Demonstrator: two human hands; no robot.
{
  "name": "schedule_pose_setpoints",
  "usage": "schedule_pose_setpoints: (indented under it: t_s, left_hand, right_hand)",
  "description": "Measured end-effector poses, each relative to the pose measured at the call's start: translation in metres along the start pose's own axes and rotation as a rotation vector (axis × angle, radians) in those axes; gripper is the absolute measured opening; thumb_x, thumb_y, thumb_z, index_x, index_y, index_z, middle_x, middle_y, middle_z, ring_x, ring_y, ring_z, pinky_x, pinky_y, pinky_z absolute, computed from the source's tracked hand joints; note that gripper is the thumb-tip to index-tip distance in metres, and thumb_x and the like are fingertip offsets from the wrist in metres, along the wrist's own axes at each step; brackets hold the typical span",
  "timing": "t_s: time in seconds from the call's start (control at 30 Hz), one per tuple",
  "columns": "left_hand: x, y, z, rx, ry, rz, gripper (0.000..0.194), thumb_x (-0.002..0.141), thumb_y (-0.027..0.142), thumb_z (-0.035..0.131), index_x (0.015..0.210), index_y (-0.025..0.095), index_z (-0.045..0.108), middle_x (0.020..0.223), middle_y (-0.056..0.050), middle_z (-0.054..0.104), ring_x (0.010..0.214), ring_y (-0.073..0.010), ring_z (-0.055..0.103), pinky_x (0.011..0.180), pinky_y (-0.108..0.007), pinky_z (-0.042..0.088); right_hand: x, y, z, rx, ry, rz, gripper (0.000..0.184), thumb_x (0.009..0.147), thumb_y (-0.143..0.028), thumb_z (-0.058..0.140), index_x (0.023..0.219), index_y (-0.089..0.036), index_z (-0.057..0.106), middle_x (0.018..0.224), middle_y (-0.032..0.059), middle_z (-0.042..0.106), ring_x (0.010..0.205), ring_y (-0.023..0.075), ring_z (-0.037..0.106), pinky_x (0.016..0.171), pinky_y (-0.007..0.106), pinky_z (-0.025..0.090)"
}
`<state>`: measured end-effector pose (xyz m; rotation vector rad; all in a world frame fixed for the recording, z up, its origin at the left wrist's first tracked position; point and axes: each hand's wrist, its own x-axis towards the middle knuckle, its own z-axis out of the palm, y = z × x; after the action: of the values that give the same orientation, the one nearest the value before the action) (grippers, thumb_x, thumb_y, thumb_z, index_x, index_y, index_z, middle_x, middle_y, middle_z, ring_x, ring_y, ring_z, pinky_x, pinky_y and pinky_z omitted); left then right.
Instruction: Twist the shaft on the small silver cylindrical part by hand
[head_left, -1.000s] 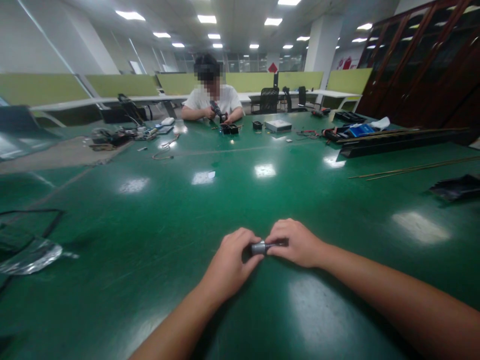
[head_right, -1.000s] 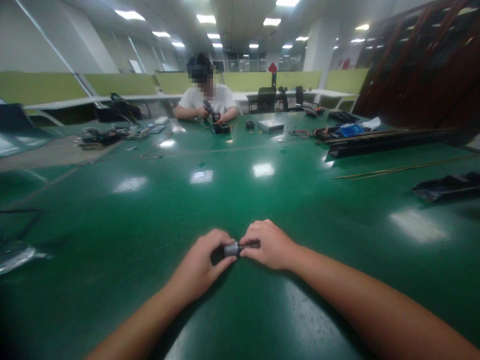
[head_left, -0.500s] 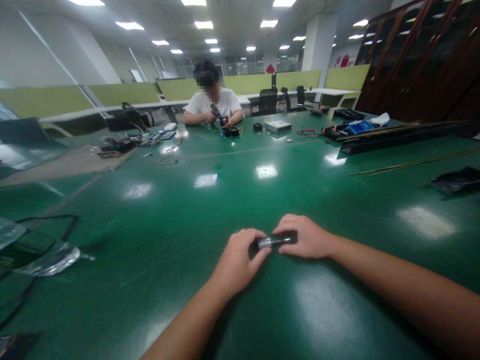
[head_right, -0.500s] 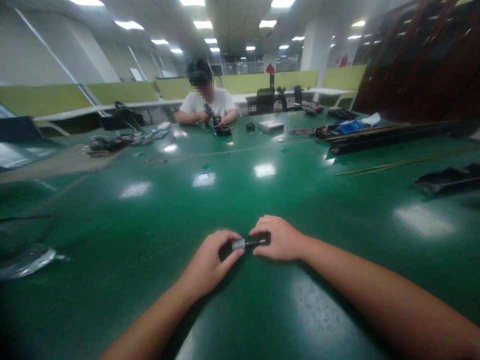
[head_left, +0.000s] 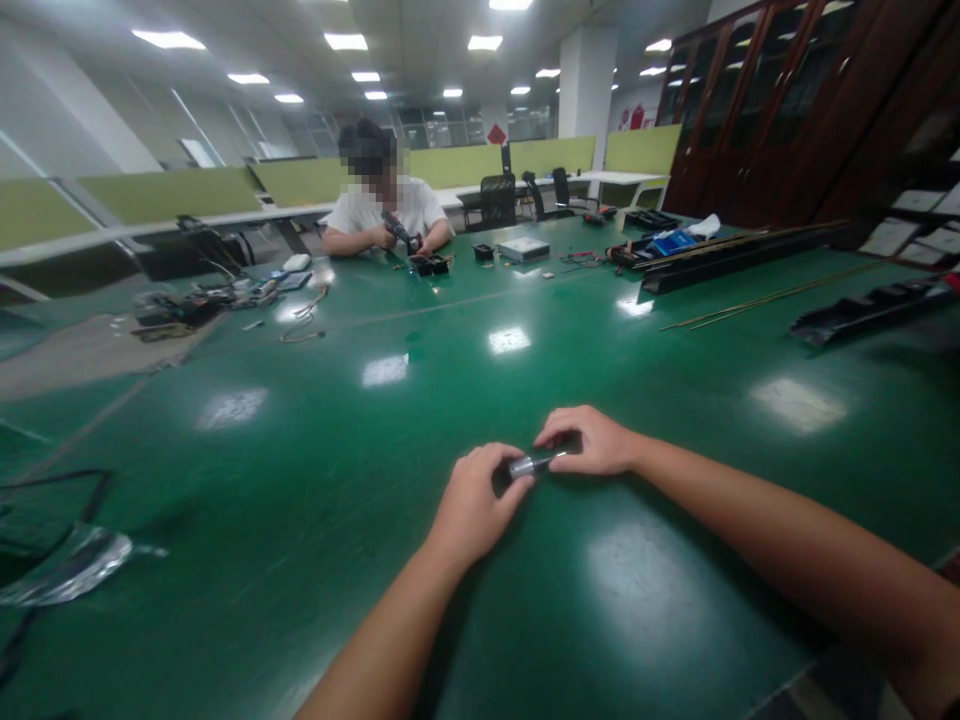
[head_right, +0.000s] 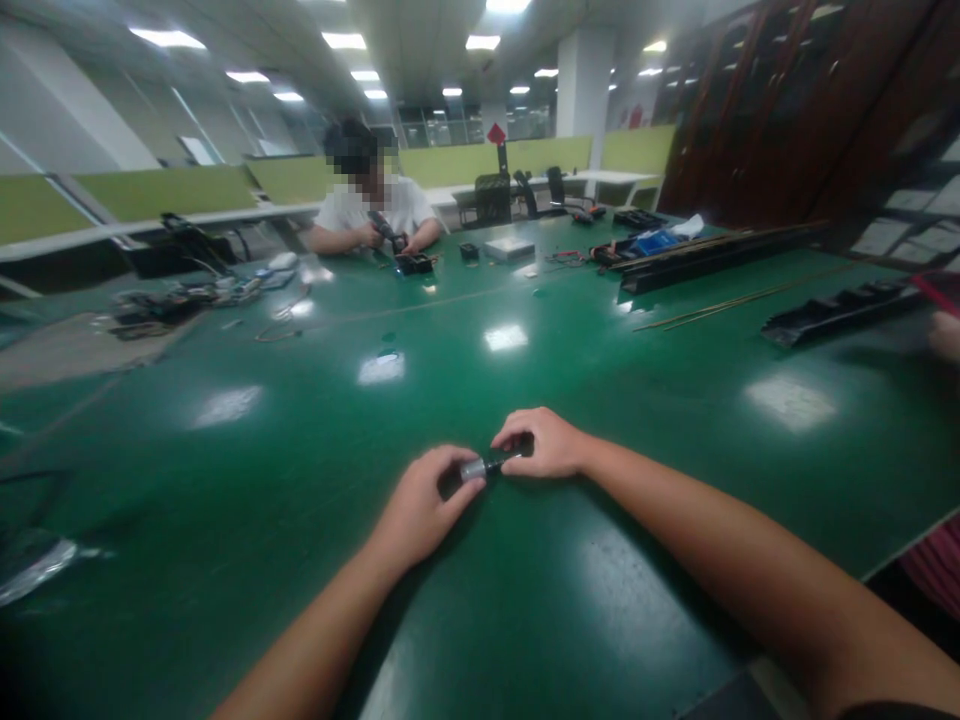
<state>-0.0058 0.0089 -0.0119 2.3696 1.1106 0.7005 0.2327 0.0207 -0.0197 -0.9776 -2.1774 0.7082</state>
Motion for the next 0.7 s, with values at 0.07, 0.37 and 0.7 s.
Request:
schedule_pose_setpoints:
  t_s: [0.07, 0.37, 0.7]
  left_hand:
    - [0.000, 0.000, -0.001, -0.017, 0.001, -0.001, 0.018, 0.086, 0.027, 0.065, 0.103, 0.021, 0.064, 0.100, -0.004, 0.068, 0.092, -0.0223, 0.061, 0.086, -0.038, 0.047]
    - [-0.001, 0.000, 0.000, -0.044, 0.024, -0.014, 0.017, 0.083, 0.023, 0.067, 0.100, 0.022, 0.064, 0.097, -0.003, 0.068, 0.090, -0.0224, 0.061, 0.084, -0.037, 0.046]
    - [-0.002, 0.000, 0.000, -0.047, 0.019, -0.049, 0.018, 0.083, 0.025, 0.068, 0.101, 0.024, 0.064, 0.098, -0.002, 0.068, 0.091, -0.0225, 0.061, 0.083, -0.036, 0.046]
  right_hand:
    - [-0.001, -0.001, 0.002, 0.085, 0.018, 0.078, 0.027, 0.074, -0.021, 0.069, 0.100, -0.015, 0.071, 0.090, 0.0052, 0.068, 0.083, 0.0176, 0.064, 0.076, 0.029, 0.050]
    - [-0.003, -0.021, 0.024, -0.010, 0.098, 0.090, 0.042, 0.066, -0.007, 0.064, 0.107, -0.017, 0.068, 0.098, 0.0061, 0.068, 0.090, 0.0197, 0.062, 0.083, 0.032, 0.050]
    - [-0.006, -0.023, 0.025, -0.087, 0.129, 0.173, 0.023, 0.070, -0.012, 0.070, 0.092, -0.018, 0.068, 0.087, 0.0035, 0.068, 0.081, 0.0179, 0.060, 0.076, 0.031, 0.048]
